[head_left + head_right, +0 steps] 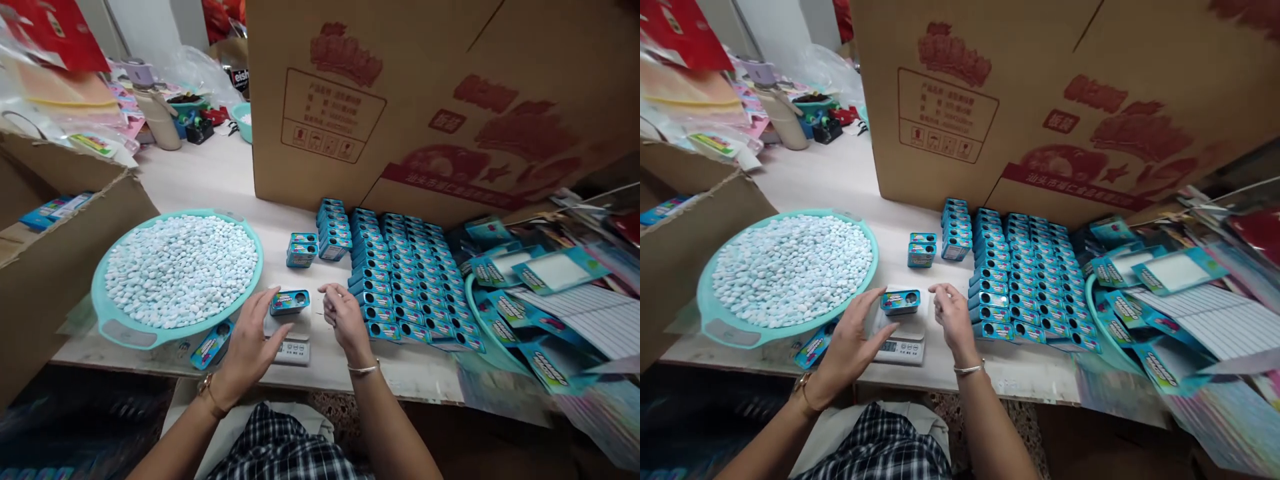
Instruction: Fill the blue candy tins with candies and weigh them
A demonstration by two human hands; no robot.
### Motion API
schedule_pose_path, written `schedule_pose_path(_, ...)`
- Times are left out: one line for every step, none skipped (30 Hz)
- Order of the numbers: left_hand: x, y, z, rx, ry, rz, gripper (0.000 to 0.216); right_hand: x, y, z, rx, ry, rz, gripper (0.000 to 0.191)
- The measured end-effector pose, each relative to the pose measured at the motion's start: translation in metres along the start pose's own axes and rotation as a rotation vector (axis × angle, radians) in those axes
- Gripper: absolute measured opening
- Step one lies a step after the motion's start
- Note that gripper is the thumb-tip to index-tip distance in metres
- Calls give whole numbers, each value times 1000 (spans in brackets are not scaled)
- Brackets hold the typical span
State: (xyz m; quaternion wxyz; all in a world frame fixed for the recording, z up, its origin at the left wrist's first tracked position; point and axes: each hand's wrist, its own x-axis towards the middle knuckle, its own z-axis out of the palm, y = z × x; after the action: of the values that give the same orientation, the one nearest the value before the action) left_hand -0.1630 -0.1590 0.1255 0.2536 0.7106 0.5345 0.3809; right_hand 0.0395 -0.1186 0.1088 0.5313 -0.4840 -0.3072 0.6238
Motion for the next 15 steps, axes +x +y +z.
schedule_pose_path(3, 0, 4, 20, -7, 10, 58, -2, -4, 6, -88, -41, -43, 22)
schedule_pose_path(6, -1, 6, 33, -11, 13, 58, -3, -7, 12, -173, -80, -94, 21)
schedule_pose_path(7, -2, 9, 40, -12, 12, 59, -4, -10, 17, -251, -114, -149, 20)
schedule_pose_path(8, -3, 10, 46, -10, 10, 59, -5, -12, 21, -321, -141, -200, 18)
schedule_pose_path(7, -4, 11, 49, -7, 6, 59, -6, -14, 25, -384, -157, -242, 17)
schedule_pose_path(7, -5, 12, 53, -4, 1, 59, -5, -14, 26, -440, -167, -271, 17)
schedule_pose_path(5, -7, 12, 55, 2, -3, 60, -5, -14, 27, -491, -173, -286, 19)
schedule_pose_path(4, -8, 11, 57, 8, -6, 60, -3, -14, 26, -534, -177, -289, 22)
schedule_pose_path(2, -10, 11, 60, 15, -8, 60, -1, -15, 24, -560, -179, -281, 25)
schedule_pose_path(1, -11, 10, 64, 21, -10, 61, 1, -15, 20, -561, -176, -266, 28)
schedule_pose_path(0, -12, 8, 68, 28, -10, 61, 3, -16, 15, -529, -165, -245, 31)
schedule_pose_path(0, -12, 6, 75, 32, -8, 61, 5, -16, 9, -462, -145, -220, 32)
schedule_pose_path(1, -11, 4, 82, 34, -5, 61, 6, -17, 2, -366, -116, -193, 33)
schedule_pose_path(3, -10, 1, 92, 35, -1, 61, 6, -18, -5, -252, -83, -166, 33)
schedule_pose_path(5, -7, -3, 103, 34, 7, 61, 5, -18, -13, -134, -47, -140, 32)
